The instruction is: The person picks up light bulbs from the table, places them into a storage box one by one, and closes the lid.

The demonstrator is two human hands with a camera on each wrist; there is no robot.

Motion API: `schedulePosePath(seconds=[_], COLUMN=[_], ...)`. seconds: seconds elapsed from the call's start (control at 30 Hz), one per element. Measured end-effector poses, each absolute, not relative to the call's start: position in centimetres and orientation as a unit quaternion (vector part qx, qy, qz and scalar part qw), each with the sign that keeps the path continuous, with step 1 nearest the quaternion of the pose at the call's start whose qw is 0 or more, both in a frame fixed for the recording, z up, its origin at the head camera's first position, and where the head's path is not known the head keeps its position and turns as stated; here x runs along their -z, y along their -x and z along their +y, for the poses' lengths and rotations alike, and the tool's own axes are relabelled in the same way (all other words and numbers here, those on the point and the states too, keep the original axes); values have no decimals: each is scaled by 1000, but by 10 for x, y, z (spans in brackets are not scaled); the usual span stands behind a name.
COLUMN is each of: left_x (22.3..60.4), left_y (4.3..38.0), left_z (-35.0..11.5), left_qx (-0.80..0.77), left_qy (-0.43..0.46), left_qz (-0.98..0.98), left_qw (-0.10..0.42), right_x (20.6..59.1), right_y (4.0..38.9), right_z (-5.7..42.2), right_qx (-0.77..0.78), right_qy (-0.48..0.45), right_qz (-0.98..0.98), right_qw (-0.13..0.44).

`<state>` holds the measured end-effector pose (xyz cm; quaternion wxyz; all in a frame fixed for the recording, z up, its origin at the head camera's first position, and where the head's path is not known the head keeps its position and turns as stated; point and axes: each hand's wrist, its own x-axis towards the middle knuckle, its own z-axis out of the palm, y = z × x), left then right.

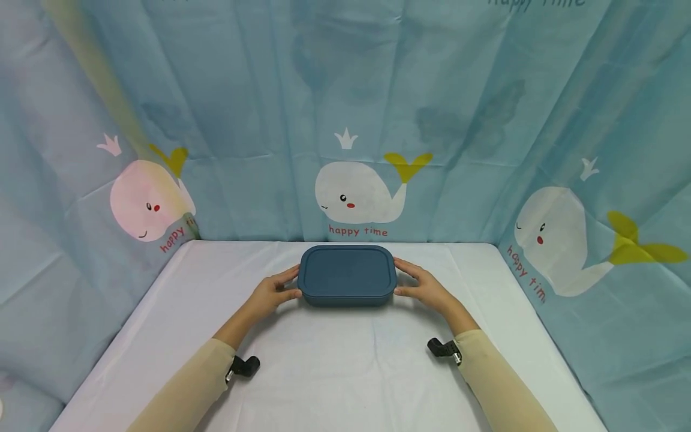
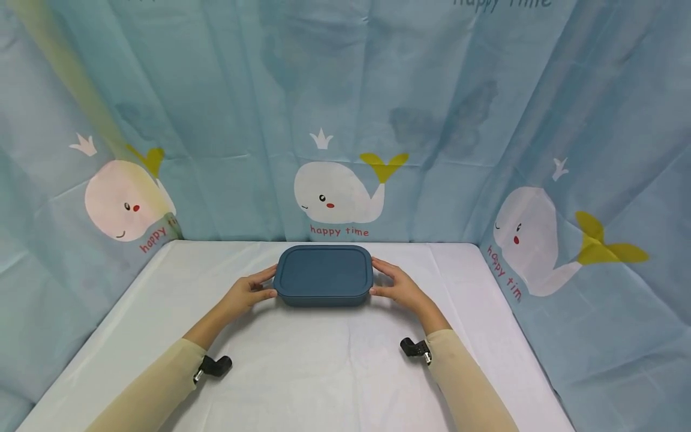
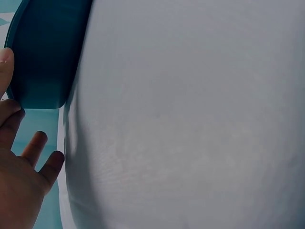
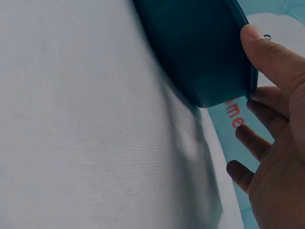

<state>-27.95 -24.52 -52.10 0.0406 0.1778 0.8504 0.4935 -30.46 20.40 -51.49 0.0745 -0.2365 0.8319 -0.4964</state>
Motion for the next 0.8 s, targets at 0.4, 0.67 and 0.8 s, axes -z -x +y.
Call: schedulePosePath(seconds=[0.4, 0.67, 0.8], left_x=[516, 507, 500], left_y=[269, 255, 247], left_z=[-244, -243, -239], left_qx=[-471, -428, -394], left_qy=[-146, -144, -150], left_qz=[870, 892, 906], left_qw=[9, -8, -20], right_x=[510, 504, 505], right_y=[296, 283, 273], right_z=[203, 204, 206], right_qx=[461, 414, 379], right_qy=[217, 208, 216], right_qz=[860, 886, 900], right_qw=[33, 12, -4])
